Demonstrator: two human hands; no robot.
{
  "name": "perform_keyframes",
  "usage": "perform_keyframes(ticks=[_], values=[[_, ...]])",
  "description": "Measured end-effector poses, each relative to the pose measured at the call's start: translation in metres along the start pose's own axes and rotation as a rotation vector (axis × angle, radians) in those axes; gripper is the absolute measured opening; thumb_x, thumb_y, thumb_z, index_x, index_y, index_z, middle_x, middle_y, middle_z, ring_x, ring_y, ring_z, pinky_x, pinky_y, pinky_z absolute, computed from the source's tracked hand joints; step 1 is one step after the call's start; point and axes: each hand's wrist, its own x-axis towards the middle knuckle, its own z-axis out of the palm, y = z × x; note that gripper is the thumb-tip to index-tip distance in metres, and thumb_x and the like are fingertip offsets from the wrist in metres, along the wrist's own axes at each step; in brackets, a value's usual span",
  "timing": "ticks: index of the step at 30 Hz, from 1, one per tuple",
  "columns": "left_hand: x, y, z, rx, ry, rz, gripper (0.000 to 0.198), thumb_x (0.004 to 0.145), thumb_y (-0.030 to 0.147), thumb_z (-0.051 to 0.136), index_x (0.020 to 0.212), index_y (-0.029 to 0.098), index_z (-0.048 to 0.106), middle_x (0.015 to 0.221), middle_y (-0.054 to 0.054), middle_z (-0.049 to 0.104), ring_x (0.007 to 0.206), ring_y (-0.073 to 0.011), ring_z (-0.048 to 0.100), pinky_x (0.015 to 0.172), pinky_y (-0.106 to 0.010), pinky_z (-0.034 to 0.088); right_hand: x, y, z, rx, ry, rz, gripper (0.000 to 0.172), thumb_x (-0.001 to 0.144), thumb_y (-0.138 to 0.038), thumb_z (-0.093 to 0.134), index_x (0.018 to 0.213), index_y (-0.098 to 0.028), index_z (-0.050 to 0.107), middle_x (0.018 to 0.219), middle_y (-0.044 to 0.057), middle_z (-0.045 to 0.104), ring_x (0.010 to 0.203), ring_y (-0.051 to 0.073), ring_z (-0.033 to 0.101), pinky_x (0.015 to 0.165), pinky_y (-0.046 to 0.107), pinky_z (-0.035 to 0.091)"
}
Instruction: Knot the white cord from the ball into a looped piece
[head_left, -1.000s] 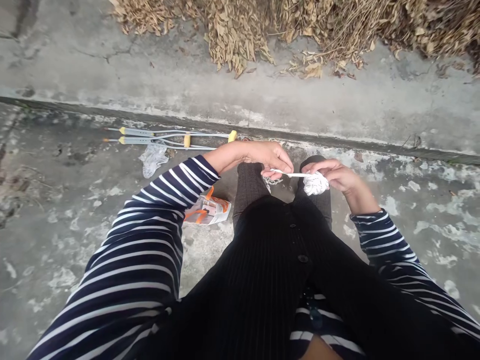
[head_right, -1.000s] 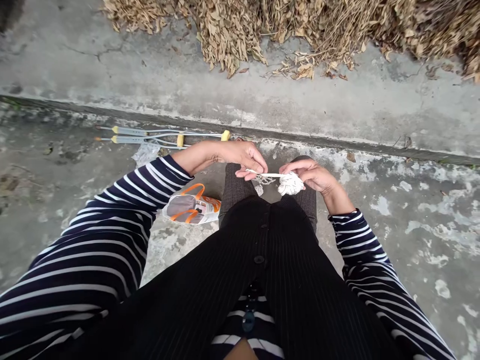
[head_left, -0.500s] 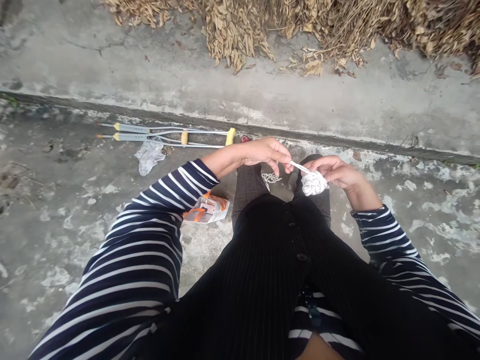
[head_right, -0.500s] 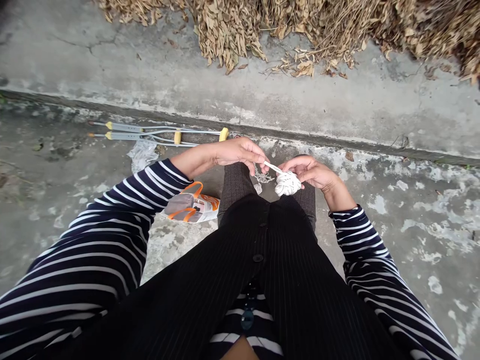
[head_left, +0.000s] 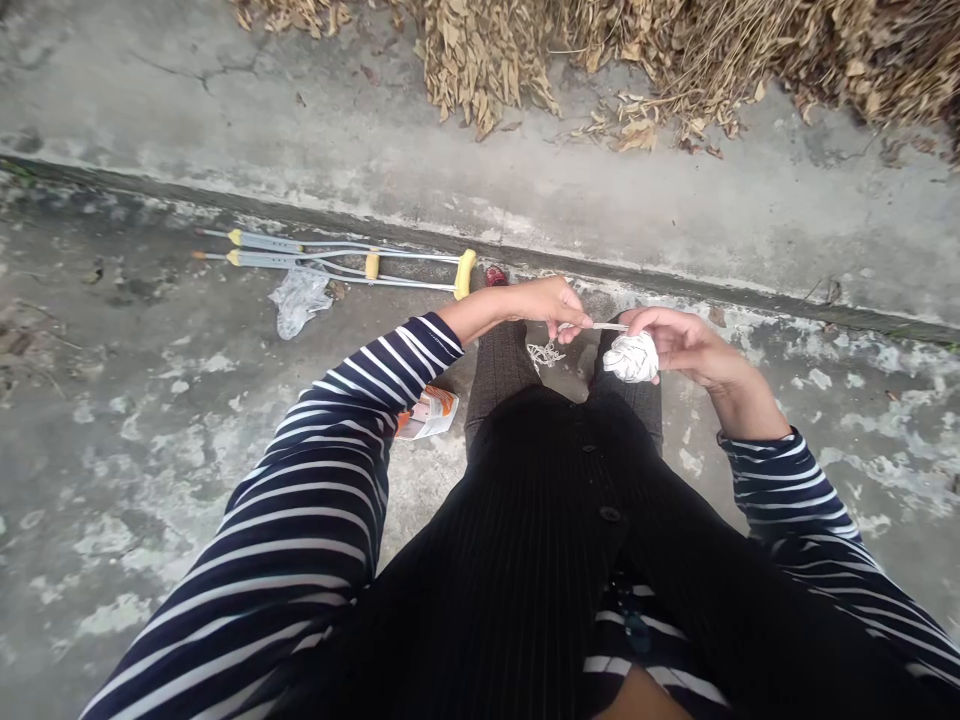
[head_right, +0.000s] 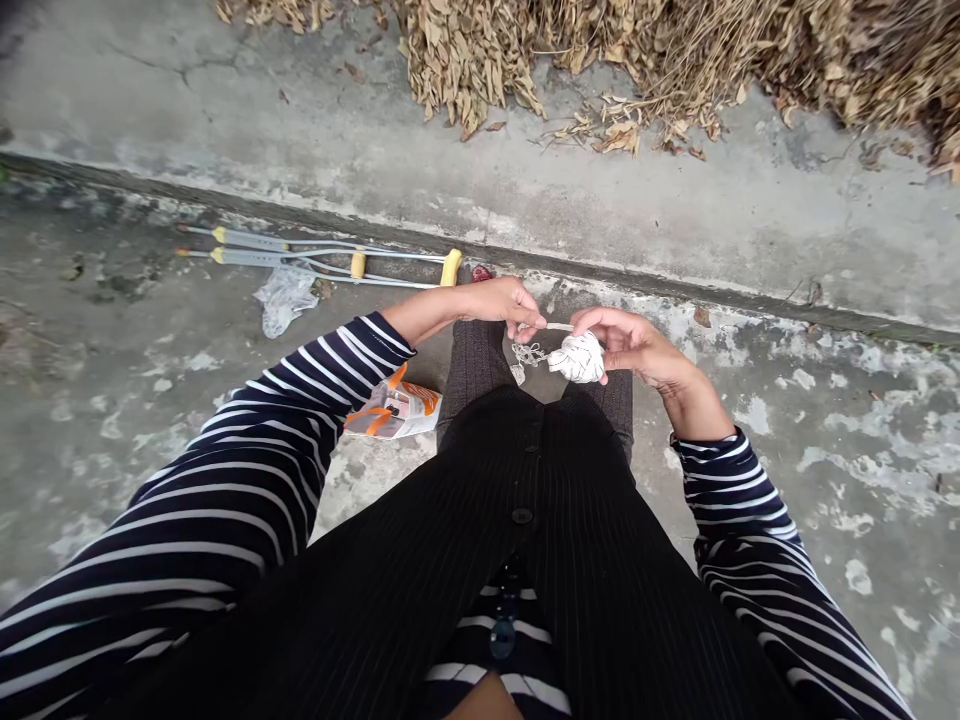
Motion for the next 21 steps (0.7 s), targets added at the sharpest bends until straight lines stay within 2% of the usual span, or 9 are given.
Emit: perform_keyframes(ticks=[5,7,11,16,21], values=[[0.000,-0.008,0.005,-0.076,-0.010,0.002,0.018,0.084,0.029,0.074,0.080,0.012,0.075,0.067,-0.008,0.072,0.058,-0.0136,0.068,0.058,-0.024,0.053,-0.009,-0.019,-0.002,-0.050,0.191,-0.003,0.033,0.073,-0.020,0.086,0.104,-0.021,0.074,0.131,0.009,0.063,0.077,0.014,0.066,0.049,0.023,0.058],[0.000,-0.007,0.008,-0.081,0.027,0.036,0.017,0.089,0.026,0.068,0.096,0.012,0.075,0.072,-0.007,0.073,0.060,-0.0116,0.067,0.059,-0.022,0.053,-0.012,-0.025,-0.002,-0.069,0.222,0.012,0.033,0.073,-0.019,0.086,0.104,-0.021,0.075,0.126,0.009,0.065,0.077,0.015,0.066,0.048,0.022,0.057],[0.001,0.002,0.019,-0.100,0.052,0.092,0.031,0.086,0.018,0.072,0.117,0.014,0.072,0.087,-0.007,0.076,0.069,-0.0113,0.070,0.064,-0.022,0.055,-0.013,-0.028,-0.001,-0.060,0.239,0.003,0.033,0.072,-0.021,0.087,0.103,-0.022,0.075,0.123,0.008,0.068,0.074,0.014,0.065,0.047,0.023,0.055],[-0.002,0.014,0.037,-0.190,0.011,0.201,0.030,0.088,0.024,0.072,0.116,0.012,0.073,0.088,-0.011,0.077,0.074,-0.0133,0.072,0.065,-0.023,0.056,-0.013,-0.020,0.000,-0.048,0.251,-0.015,0.033,0.071,-0.017,0.086,0.102,-0.021,0.076,0.123,0.007,0.067,0.071,0.013,0.065,0.046,0.023,0.054],[-0.006,0.025,0.048,-0.125,0.016,0.229,0.022,0.091,0.028,0.071,0.102,0.010,0.075,0.071,-0.007,0.072,0.057,-0.0090,0.066,0.056,-0.019,0.051,-0.015,-0.016,-0.001,-0.053,0.249,-0.031,0.031,0.071,-0.015,0.086,0.101,-0.021,0.079,0.121,0.007,0.068,0.069,0.012,0.066,0.045,0.022,0.055]])
